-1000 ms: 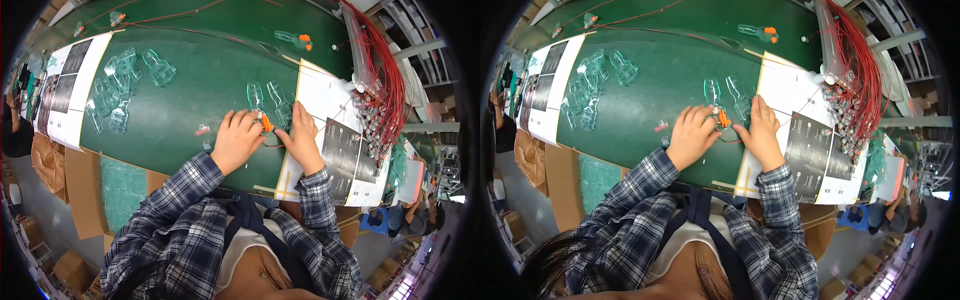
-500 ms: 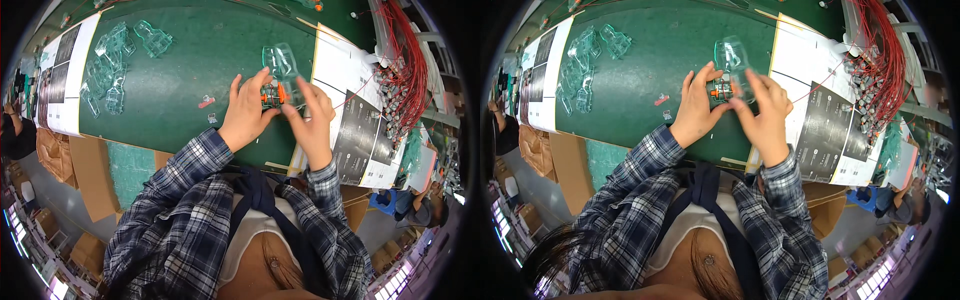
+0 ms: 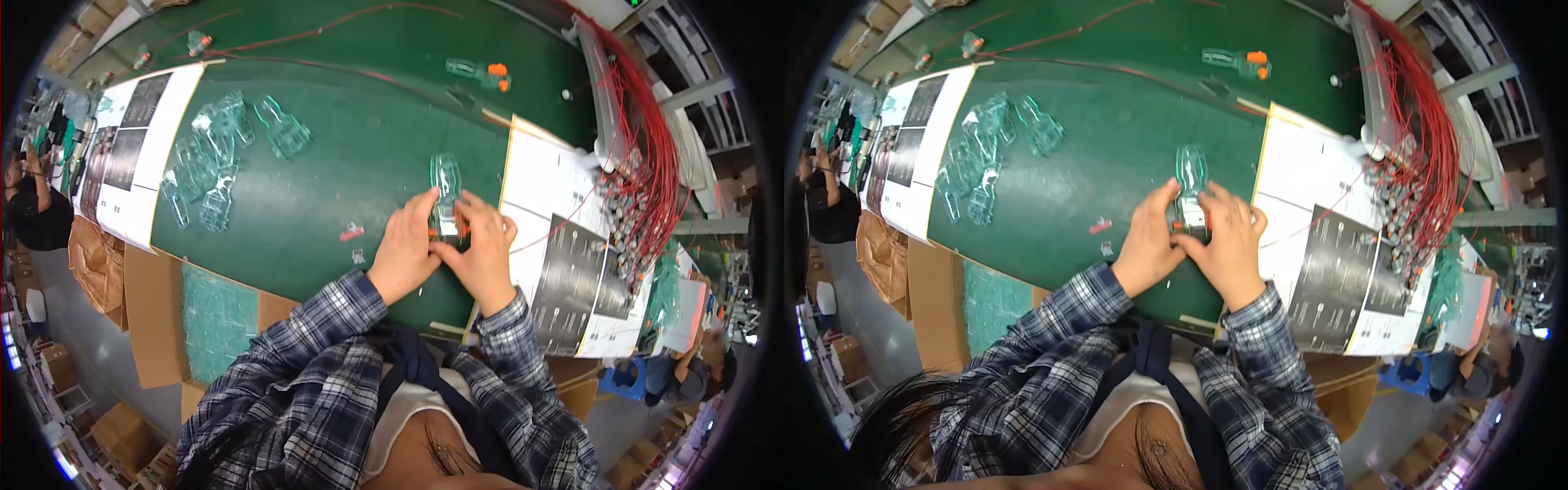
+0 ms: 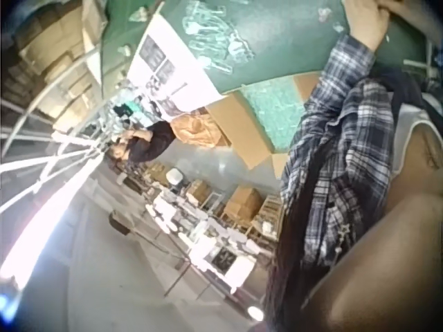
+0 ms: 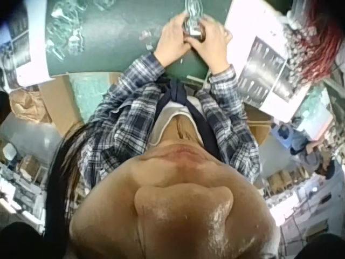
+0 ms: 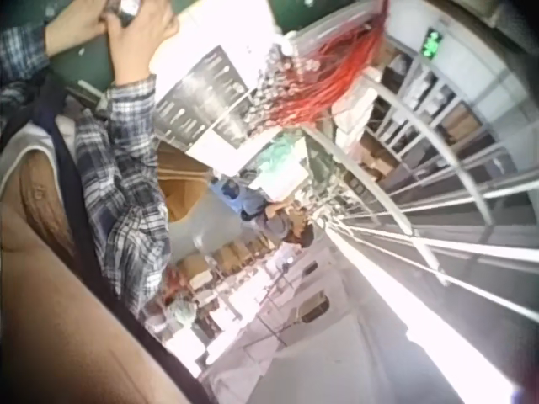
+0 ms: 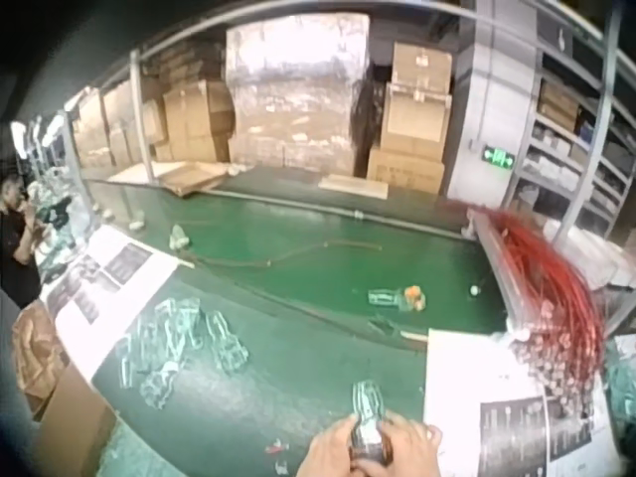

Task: Assembling small electronic components by inserting wires into plastic housings and then packing the completed items into a shipping box.

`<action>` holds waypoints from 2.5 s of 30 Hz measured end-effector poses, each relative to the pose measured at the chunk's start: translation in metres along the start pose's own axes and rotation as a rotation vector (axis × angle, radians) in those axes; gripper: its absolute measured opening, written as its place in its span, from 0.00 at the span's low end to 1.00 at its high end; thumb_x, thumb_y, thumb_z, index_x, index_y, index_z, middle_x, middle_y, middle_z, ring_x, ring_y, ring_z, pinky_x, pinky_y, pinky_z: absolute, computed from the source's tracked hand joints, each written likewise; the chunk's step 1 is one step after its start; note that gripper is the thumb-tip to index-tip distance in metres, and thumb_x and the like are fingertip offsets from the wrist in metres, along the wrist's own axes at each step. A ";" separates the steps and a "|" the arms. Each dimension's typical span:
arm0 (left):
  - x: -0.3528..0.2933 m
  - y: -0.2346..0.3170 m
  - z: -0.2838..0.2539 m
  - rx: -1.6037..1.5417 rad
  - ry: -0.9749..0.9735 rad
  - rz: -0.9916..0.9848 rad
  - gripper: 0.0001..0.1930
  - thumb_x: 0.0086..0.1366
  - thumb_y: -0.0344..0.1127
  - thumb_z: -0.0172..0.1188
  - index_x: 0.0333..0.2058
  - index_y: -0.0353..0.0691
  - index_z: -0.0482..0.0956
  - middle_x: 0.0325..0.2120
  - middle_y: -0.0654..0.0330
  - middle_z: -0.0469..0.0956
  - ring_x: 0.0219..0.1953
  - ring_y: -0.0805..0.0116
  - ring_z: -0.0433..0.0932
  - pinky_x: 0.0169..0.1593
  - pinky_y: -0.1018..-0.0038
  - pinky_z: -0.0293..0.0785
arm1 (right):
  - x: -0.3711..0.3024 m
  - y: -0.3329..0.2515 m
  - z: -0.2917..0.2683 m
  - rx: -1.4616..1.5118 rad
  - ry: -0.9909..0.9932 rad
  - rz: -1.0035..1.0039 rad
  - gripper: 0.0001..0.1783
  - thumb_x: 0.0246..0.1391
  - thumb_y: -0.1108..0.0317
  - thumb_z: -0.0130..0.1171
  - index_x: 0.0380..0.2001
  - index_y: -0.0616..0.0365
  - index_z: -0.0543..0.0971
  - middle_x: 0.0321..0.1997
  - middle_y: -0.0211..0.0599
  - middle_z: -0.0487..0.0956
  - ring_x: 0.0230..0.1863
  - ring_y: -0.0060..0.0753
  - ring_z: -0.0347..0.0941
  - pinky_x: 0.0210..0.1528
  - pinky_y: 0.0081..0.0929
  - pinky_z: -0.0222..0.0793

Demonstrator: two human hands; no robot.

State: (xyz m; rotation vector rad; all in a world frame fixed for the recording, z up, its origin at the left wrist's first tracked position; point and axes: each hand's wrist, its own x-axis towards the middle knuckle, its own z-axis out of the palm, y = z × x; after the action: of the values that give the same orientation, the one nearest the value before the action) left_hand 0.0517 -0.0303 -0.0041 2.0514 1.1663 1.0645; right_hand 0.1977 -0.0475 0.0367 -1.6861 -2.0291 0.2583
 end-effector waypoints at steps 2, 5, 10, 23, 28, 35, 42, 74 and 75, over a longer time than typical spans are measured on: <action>-0.003 0.002 0.000 0.016 0.015 0.011 0.43 0.46 0.24 0.60 0.64 0.35 0.54 0.59 0.46 0.63 0.58 0.50 0.67 0.58 0.60 0.64 | -0.006 0.000 0.003 -0.045 0.035 -0.023 0.33 0.39 0.56 0.71 0.50 0.54 0.72 0.64 0.39 0.69 0.59 0.40 0.66 0.61 0.44 0.47; -0.001 0.000 0.000 0.035 0.030 0.019 0.44 0.46 0.24 0.60 0.64 0.35 0.54 0.59 0.46 0.63 0.58 0.49 0.67 0.59 0.60 0.64 | -0.004 0.001 0.006 -0.086 0.070 -0.045 0.32 0.39 0.57 0.72 0.48 0.54 0.73 0.65 0.39 0.69 0.60 0.41 0.66 0.62 0.45 0.47; -0.002 0.000 0.004 0.051 0.028 0.029 0.44 0.45 0.25 0.60 0.64 0.36 0.54 0.60 0.46 0.61 0.59 0.49 0.66 0.60 0.60 0.64 | -0.003 0.003 0.004 -0.070 0.046 -0.077 0.31 0.38 0.58 0.73 0.46 0.54 0.73 0.64 0.41 0.69 0.60 0.42 0.65 0.63 0.44 0.47; 0.002 0.001 0.004 0.160 0.046 0.022 0.41 0.44 0.27 0.61 0.61 0.35 0.58 0.55 0.48 0.65 0.58 0.51 0.67 0.61 0.59 0.61 | 0.006 0.004 0.001 0.250 0.050 0.026 0.38 0.34 0.65 0.73 0.53 0.55 0.71 0.59 0.40 0.71 0.59 0.44 0.66 0.63 0.38 0.53; 0.001 -0.001 0.006 0.210 0.090 0.037 0.41 0.44 0.28 0.62 0.60 0.34 0.58 0.52 0.49 0.68 0.56 0.53 0.68 0.61 0.58 0.59 | 0.008 0.011 0.002 0.264 -0.027 0.024 0.41 0.33 0.63 0.74 0.55 0.53 0.70 0.60 0.39 0.70 0.59 0.41 0.65 0.63 0.40 0.50; 0.002 0.001 0.002 0.159 0.032 -0.046 0.41 0.45 0.30 0.62 0.61 0.35 0.59 0.53 0.49 0.67 0.59 0.54 0.66 0.61 0.59 0.56 | 0.009 0.006 -0.007 0.122 -0.135 0.012 0.41 0.33 0.61 0.75 0.55 0.53 0.70 0.59 0.37 0.71 0.59 0.40 0.65 0.63 0.40 0.49; 0.004 0.002 0.000 0.201 0.018 -0.044 0.41 0.44 0.28 0.62 0.60 0.35 0.58 0.48 0.53 0.71 0.56 0.58 0.68 0.61 0.62 0.55 | 0.007 0.009 -0.003 0.197 -0.044 0.078 0.40 0.32 0.60 0.76 0.52 0.54 0.71 0.58 0.36 0.72 0.58 0.39 0.66 0.62 0.37 0.50; 0.006 0.022 -0.040 -0.816 -0.253 -0.426 0.30 0.54 0.31 0.70 0.54 0.30 0.70 0.43 0.54 0.76 0.43 0.71 0.75 0.45 0.74 0.75 | -0.003 -0.035 -0.029 0.910 0.206 0.063 0.38 0.42 0.64 0.72 0.57 0.60 0.70 0.54 0.40 0.77 0.50 0.36 0.74 0.60 0.32 0.63; 0.004 0.027 -0.043 -0.805 -0.244 -0.428 0.30 0.54 0.31 0.70 0.54 0.30 0.70 0.43 0.54 0.76 0.43 0.71 0.75 0.45 0.74 0.75 | -0.005 -0.036 -0.033 0.922 0.203 0.055 0.38 0.42 0.64 0.72 0.57 0.60 0.70 0.54 0.40 0.77 0.50 0.36 0.74 0.60 0.32 0.63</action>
State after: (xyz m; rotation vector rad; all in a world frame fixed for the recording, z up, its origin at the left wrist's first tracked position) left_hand 0.0287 -0.0360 0.0409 1.1952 0.8059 0.8438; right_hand 0.1829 -0.0653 0.0798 -1.1088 -1.3645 0.8477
